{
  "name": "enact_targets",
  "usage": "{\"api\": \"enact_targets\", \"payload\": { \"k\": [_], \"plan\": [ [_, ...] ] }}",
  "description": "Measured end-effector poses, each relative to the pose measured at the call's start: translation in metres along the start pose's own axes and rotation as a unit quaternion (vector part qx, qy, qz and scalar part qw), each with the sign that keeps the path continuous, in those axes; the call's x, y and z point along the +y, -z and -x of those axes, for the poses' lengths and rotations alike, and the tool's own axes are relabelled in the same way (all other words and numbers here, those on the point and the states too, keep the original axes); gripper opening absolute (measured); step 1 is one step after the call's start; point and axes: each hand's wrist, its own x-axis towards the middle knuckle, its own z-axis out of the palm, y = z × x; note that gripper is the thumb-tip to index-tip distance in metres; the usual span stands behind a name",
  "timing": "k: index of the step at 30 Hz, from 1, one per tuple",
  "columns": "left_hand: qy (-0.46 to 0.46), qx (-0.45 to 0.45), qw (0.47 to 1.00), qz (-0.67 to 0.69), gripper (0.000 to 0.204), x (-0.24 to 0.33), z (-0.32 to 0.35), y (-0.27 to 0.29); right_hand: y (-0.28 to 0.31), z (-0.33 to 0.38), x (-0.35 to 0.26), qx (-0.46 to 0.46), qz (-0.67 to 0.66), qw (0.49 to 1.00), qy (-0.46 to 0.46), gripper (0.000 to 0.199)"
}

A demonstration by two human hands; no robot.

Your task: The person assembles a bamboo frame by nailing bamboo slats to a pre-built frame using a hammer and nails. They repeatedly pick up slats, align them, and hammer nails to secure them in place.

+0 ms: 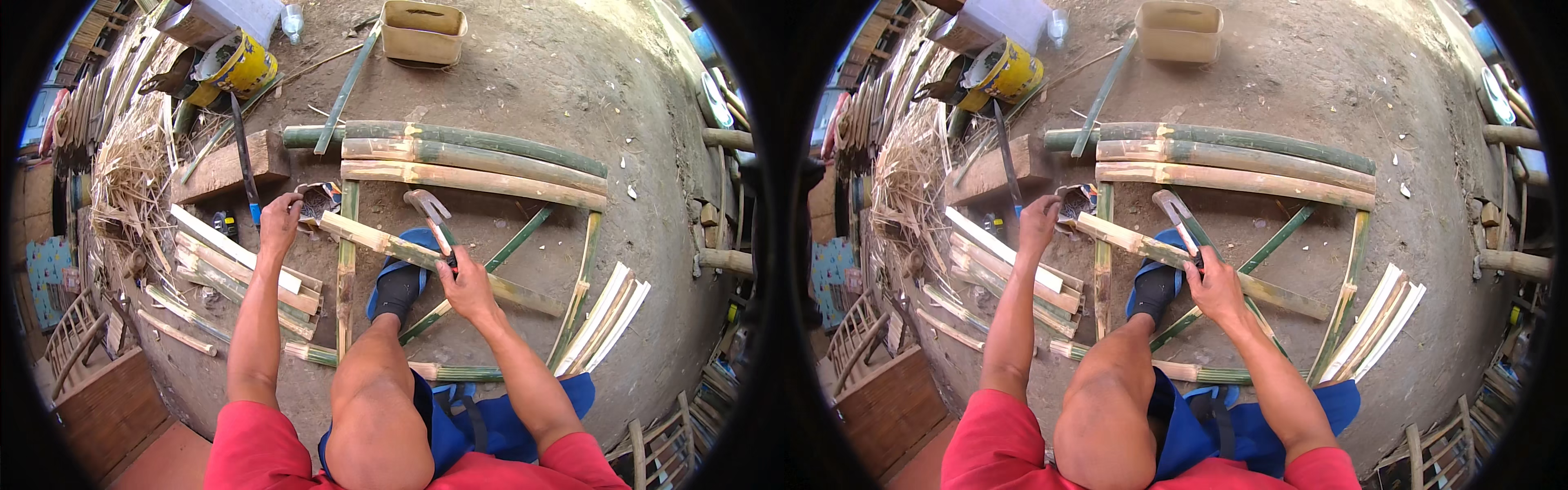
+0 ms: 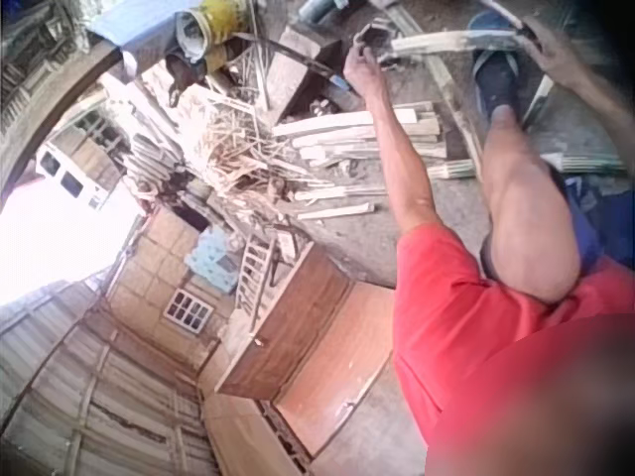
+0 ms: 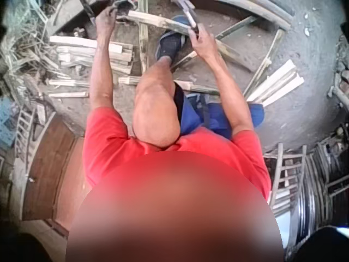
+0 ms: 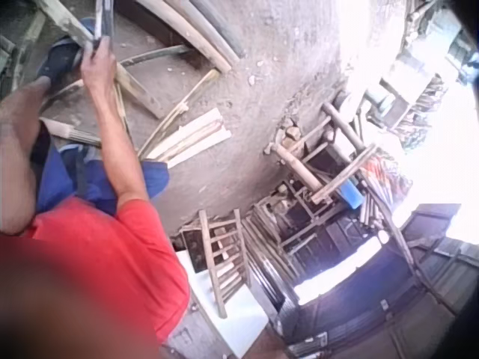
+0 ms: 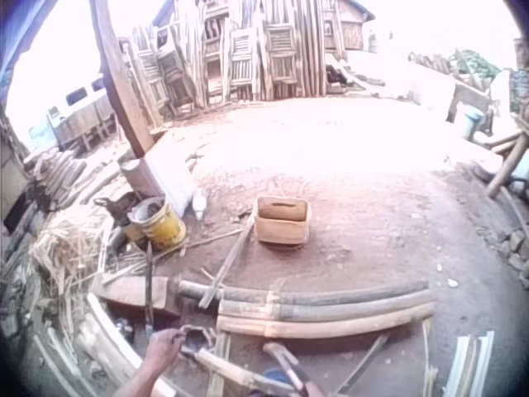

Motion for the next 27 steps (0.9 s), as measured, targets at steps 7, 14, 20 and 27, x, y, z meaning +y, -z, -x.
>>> {"api": "enact_targets", "payload": {
  "k": [7,14,20,27],
  "plan": [
    [-0.062,-0.183,0.94,-0.282,0.021,-0.009,-0.043,-0.041,-0.022,-0.013,-0.019,-0.044,0.017,0.999,0.012,0.022],
    [-0.001,-0.151,0.957,-0.248,0.019,0.001,-0.035,-0.027,-0.023,-0.018,-0.012,-0.033,0.027,0.999,-0.006,0.025],
    [0.043,0.07,0.99,0.119,0.022,0.036,0.0,-0.024,-0.03,-0.025,-0.016,-0.031,0.001,0.999,-0.023,0.025],
    [0.123,0.165,0.943,0.262,0.018,0.093,-0.016,-0.097,-0.027,-0.047,-0.043,-0.03,0.054,0.998,0.026,0.028]
  ]
}}
